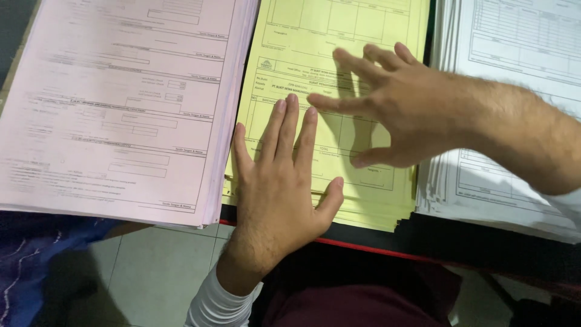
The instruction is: Sorting and organizing stacks of colored and white documents on a desk
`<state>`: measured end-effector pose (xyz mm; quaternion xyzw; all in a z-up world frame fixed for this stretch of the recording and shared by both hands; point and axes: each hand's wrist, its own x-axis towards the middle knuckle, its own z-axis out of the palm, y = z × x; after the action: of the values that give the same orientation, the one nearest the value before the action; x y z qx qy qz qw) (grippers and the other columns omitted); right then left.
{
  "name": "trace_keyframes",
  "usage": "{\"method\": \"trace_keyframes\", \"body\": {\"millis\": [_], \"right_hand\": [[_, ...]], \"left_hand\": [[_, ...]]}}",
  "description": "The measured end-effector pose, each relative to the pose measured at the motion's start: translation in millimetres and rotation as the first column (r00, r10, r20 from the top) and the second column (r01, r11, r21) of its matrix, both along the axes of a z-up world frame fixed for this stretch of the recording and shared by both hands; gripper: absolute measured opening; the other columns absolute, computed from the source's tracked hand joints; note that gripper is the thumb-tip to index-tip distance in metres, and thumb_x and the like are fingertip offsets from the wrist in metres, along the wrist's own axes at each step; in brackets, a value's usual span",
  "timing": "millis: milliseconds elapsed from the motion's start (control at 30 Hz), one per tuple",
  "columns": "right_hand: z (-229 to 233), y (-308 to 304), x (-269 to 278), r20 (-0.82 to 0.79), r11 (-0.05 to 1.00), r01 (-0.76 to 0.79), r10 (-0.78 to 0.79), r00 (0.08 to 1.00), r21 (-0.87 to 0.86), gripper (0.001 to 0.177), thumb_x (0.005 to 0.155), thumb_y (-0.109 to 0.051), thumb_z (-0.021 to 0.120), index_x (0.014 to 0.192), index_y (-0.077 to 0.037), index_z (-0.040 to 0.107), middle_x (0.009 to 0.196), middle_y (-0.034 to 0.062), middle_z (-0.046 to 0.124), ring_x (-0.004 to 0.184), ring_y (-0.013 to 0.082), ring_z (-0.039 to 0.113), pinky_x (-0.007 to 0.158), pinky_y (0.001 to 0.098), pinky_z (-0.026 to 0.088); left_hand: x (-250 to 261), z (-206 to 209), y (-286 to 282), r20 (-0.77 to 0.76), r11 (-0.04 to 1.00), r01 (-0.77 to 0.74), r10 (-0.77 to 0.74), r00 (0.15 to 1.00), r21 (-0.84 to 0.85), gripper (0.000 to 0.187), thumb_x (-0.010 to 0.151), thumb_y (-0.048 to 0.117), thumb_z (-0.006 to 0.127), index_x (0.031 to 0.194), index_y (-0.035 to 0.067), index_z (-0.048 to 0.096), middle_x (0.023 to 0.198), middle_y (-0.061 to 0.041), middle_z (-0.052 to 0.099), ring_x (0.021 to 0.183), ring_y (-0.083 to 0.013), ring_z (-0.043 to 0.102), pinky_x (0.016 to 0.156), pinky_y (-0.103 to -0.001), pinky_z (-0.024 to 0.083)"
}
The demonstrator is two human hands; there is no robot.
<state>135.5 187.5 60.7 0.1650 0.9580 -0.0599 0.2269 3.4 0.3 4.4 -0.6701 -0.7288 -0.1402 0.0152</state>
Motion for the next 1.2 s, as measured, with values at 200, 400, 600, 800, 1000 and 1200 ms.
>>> {"method": "trace_keyframes", "body": {"millis": [200,400,600,800,1000,1200], "right_hand": [[3,-50,73,-0.305,0.944,-0.167,0.254,0.918,0.284,0.095,0.078,-0.082,0.060,0.156,-0.032,0.039,0.162,0.0137,0.032,0.146,0.0332,0.031,0.115,0.0663,0.016],[26,-88,156,-0.377,0.928,0.132,0.010,0.926,0.349,0.089,0.077,-0.072,0.056,0.155,-0.032,0.045,0.162,0.0116,0.045,0.149,0.0349,0.042,0.117,0.0639,0.034],[20,-122,258,-0.594,0.806,0.560,-0.359,0.720,0.191,0.071,0.079,-0.039,0.072,0.145,-0.014,0.065,0.157,0.0190,0.060,0.141,0.0433,0.058,0.123,0.0697,0.034],[1,-164,338,-0.665,0.571,0.820,-0.626,0.406,-0.037,0.062,0.089,-0.004,0.073,0.149,0.006,0.063,0.163,0.0309,0.054,0.146,0.0417,0.052,0.123,0.0489,0.039],[-30,-171,369,-0.692,0.471,0.880,-0.613,0.381,0.067,0.055,0.097,-0.023,0.073,0.146,0.002,0.067,0.162,0.0386,0.051,0.155,0.0588,0.038,0.122,0.0656,0.034],[-31,-173,368,-0.725,0.446,0.895,-0.624,0.293,-0.022,0.049,0.098,-0.024,0.070,0.143,-0.003,0.065,0.157,0.0301,0.054,0.152,0.0518,0.041,0.121,0.0630,0.029]], "left_hand": [[6,3,1,0.050,0.999,0.002,-0.004,0.999,0.041,0.080,0.087,0.053,0.054,0.159,0.021,0.041,0.167,-0.020,0.027,0.155,-0.0318,0.027,0.118,-0.068,0.018],[10,16,15,0.063,0.993,0.004,0.003,0.998,-0.117,0.074,0.091,0.075,0.048,0.150,0.030,0.050,0.160,-0.030,0.025,0.149,-0.0422,0.025,0.113,-0.073,0.016],[13,27,28,-0.020,0.978,-0.021,0.017,1.000,-0.206,0.068,0.087,0.073,0.060,0.137,0.027,0.060,0.154,-0.028,0.040,0.144,-0.0417,0.033,0.113,-0.071,0.021],[50,36,26,-0.049,0.960,0.212,-0.207,0.977,0.181,0.056,0.091,0.039,0.074,0.137,0.008,0.063,0.148,-0.019,0.062,0.139,-0.0392,0.053,0.114,-0.076,0.024],[102,56,25,0.093,0.801,0.559,-0.586,0.805,0.214,0.053,0.093,0.035,0.075,0.141,0.017,0.062,0.150,-0.007,0.060,0.139,-0.0280,0.056,0.119,-0.078,0.020],[117,51,24,-0.018,0.814,0.541,-0.550,0.835,0.211,0.037,0.089,0.035,0.081,0.122,0.018,0.075,0.125,-0.002,0.075,0.118,-0.0260,0.068,0.118,-0.077,0.026]]}}
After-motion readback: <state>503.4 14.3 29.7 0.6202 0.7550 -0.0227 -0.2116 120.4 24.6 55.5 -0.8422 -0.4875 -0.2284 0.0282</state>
